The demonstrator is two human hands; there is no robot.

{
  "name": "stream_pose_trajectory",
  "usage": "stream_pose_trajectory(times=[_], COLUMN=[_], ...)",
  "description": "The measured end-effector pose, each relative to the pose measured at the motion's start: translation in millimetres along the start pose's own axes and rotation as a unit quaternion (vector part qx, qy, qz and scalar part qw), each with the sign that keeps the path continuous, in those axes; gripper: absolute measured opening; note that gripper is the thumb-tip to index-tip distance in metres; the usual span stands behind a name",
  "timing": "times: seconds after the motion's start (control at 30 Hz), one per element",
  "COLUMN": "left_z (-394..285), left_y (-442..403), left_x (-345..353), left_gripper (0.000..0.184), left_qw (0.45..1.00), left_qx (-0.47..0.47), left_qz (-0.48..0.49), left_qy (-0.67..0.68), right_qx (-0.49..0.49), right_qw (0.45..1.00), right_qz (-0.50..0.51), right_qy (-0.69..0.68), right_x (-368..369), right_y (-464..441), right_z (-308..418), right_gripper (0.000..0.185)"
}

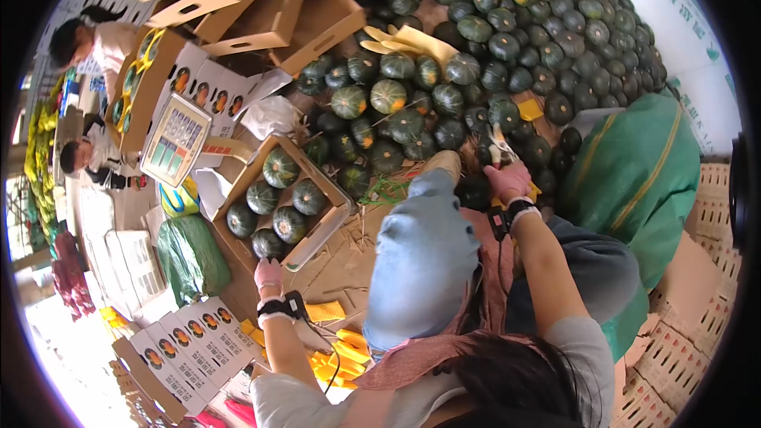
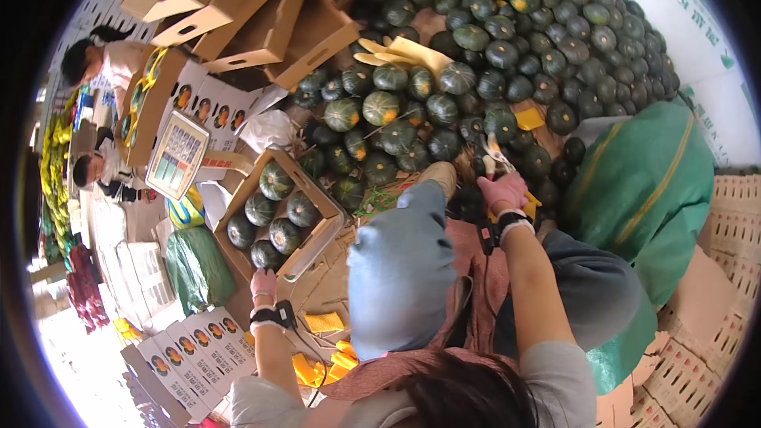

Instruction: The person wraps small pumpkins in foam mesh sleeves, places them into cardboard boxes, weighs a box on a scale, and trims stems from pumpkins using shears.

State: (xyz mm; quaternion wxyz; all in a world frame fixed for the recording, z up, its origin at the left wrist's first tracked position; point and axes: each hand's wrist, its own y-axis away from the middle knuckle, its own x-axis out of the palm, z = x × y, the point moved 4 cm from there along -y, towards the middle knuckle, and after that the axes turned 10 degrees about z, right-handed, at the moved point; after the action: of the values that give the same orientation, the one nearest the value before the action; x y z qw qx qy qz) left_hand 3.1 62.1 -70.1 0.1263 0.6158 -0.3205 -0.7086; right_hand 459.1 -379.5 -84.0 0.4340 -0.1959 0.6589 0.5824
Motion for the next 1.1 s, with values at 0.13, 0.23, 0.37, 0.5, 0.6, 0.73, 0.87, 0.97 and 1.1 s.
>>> stream_pose_trajectory(times=[0.13,0.23,0.37,0.5,0.6,0.73,0.87,0.97,1.1], left_z=[2,-9,-13,46,20,15,12,3,-7], left_y=[23,61,91,58,65,68,87,98,124], left_x=[22,41,53,86,68,58,68,82,92], left_gripper=[0.031,0.048,0.061,0.047,0.048,0.048,0.048,0.048,0.048], left_qw=[0.996,0.997,0.997,0.978,0.980,0.985,0.987,0.991,0.995], left_qx=[0.069,0.029,-0.048,-0.089,-0.065,-0.038,-0.012,0.026,0.100], left_qz=[-0.046,-0.072,0.051,0.187,0.178,0.163,0.159,0.126,0.025], left_qy=[0.013,0.022,0.015,0.035,0.054,0.050,0.031,0.025,0.007], right_qx=[-0.131,-0.206,-0.233,-0.284,-0.354,-0.432,-0.550,-0.423,-0.459], right_qw=[0.975,0.966,0.959,0.930,0.904,0.861,0.750,0.763,0.819], right_qz=[-0.026,-0.051,-0.152,-0.203,-0.209,-0.003,0.367,0.271,-0.029], right_qy=[0.179,0.148,-0.045,0.112,0.116,-0.269,0.014,0.408,0.343], right_x=[-7,8,-6,-39,-44,-75,-55,8,73], right_y=[-3,-21,-90,-150,-174,-144,-76,-42,-34], right_z=[28,23,10,8,-3,-13,-29,-62,-95], right_gripper=[0.067,0.066,0.036,0.038,0.028,0.022,0.025,0.031,0.021])
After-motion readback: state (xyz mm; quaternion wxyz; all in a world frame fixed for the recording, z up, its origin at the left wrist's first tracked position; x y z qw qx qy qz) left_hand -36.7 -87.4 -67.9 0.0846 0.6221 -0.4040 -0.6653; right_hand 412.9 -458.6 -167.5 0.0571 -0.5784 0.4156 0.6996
